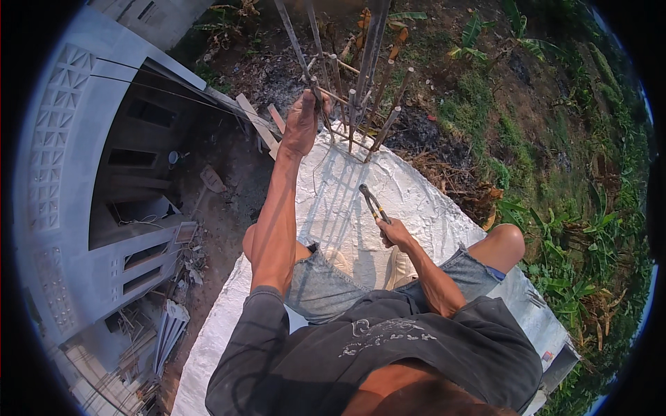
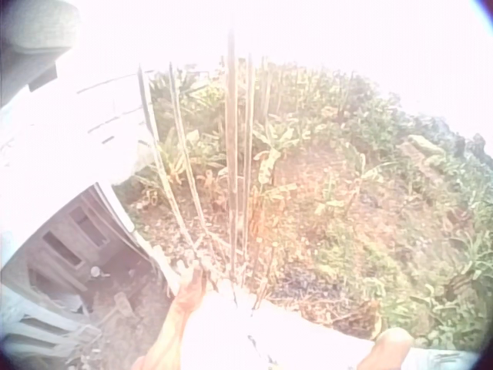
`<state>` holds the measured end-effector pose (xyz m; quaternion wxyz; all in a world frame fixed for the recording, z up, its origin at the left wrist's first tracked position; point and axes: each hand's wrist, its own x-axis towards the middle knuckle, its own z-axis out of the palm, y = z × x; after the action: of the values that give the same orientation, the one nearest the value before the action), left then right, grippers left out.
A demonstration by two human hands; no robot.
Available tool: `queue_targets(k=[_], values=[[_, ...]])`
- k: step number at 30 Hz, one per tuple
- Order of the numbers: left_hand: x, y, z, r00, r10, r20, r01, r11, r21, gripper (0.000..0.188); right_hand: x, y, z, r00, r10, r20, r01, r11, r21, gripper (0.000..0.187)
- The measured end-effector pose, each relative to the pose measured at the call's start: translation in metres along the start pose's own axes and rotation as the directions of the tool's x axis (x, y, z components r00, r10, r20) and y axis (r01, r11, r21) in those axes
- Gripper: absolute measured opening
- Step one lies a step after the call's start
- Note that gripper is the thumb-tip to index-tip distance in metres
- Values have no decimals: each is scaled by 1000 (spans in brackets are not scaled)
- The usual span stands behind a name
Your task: The recorder is assembling and tying together steel rebar rods using a hook tool and wire while seated on a concrete roof.
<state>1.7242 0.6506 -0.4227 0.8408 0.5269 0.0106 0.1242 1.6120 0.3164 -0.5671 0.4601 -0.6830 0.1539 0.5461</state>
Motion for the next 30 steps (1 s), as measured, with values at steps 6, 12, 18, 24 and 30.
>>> queue_targets(k=[6,12,18,24,30], values=[[6,10,12,1000,24,5,-24,999,30,51,-136,-62,46,859,-511,-34,512,859,19,45],[-1,3,0,999,-30,-11,31,998,47,61,-155,-124,45,753,-619,-223,549,778,-307,49],[9,3,2,999,-17,-47,21,997,79,59,-160,-152,62,818,-549,-170,539,836,-107,53],[10,6,5,999,-43,-12,44,996,79,65,-167,-149,71,780,-615,-110,595,785,-169,56],[-11,3,-3,999,-36,-8,37,997,68,66,-172,-162,70,660,-734,-158,682,674,-283,53]])
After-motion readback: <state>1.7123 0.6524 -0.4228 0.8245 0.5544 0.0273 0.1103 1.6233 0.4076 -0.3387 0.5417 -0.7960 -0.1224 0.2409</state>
